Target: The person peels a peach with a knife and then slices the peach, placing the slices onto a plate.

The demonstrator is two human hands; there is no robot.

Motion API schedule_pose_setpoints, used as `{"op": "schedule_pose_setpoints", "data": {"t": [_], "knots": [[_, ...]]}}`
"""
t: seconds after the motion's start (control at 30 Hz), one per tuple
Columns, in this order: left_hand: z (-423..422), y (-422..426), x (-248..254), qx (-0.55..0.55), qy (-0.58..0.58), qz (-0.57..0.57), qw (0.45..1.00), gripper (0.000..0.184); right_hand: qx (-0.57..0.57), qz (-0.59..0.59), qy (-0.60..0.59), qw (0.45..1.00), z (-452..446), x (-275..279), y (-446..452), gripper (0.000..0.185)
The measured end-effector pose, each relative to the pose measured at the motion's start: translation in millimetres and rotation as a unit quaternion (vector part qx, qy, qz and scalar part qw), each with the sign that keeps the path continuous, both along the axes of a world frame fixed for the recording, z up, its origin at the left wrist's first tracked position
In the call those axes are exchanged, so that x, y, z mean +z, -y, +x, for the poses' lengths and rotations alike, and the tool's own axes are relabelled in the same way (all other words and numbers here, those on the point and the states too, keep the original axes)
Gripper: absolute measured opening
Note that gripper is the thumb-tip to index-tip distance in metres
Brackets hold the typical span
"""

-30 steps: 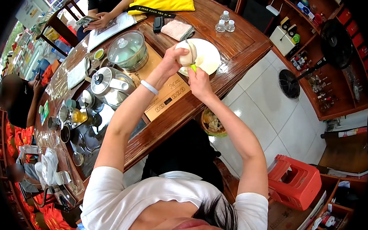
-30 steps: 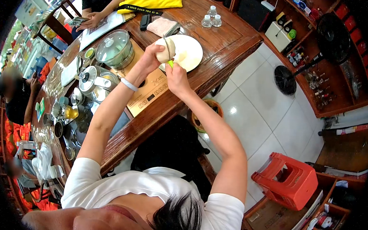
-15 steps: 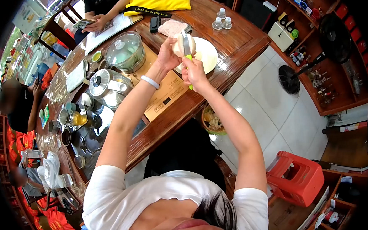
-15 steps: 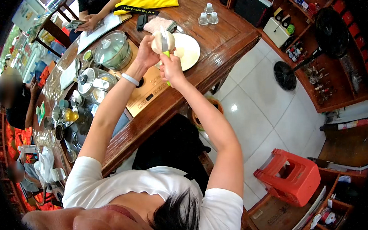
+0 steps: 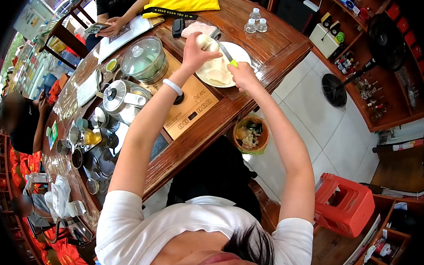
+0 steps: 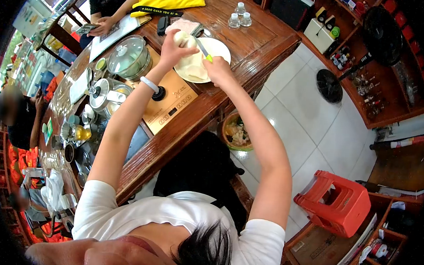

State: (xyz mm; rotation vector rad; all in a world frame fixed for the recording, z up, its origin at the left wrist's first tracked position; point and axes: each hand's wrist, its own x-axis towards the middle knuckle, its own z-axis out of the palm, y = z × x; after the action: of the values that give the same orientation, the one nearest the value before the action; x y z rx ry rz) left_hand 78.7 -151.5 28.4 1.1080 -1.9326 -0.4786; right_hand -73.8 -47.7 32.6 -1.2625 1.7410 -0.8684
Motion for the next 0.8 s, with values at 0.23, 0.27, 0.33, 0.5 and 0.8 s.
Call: {"op": "schedule_pose_setpoints", "data": {"t": [0.23, 0.27, 0.33, 0.5, 0.8], "knots": [[-7, 13, -33, -0.134, -0.095, 0.165, 0.973, 0.056, 0.012, 0.026, -0.051, 0.998, -5, -1, 1, 0.041], [-7, 12, -33, -0.135, -0.093, 0.166, 0.972, 0.056, 0.011, 0.027, -0.05, 0.998, -4, 0, 1, 0.041], [-9, 10, -31, -0.087, -0.073, 0.13, 0.985, 0.056, 0.013, 0.021, -0.102, 0.994, -3, 2, 1, 0.04], [-12, -2, -32, -0.029, -0.079, 0.012, 0.996, 0.05, 0.022, 0.012, -0.131, 0.991, 2, 4, -5, 0.039], [-16, -9, -40, 0.002, -0.072, -0.087, 0.994, 0.048, 0.018, 0.07, -0.043, 0.996, 13, 14, -19, 0.039]]}}
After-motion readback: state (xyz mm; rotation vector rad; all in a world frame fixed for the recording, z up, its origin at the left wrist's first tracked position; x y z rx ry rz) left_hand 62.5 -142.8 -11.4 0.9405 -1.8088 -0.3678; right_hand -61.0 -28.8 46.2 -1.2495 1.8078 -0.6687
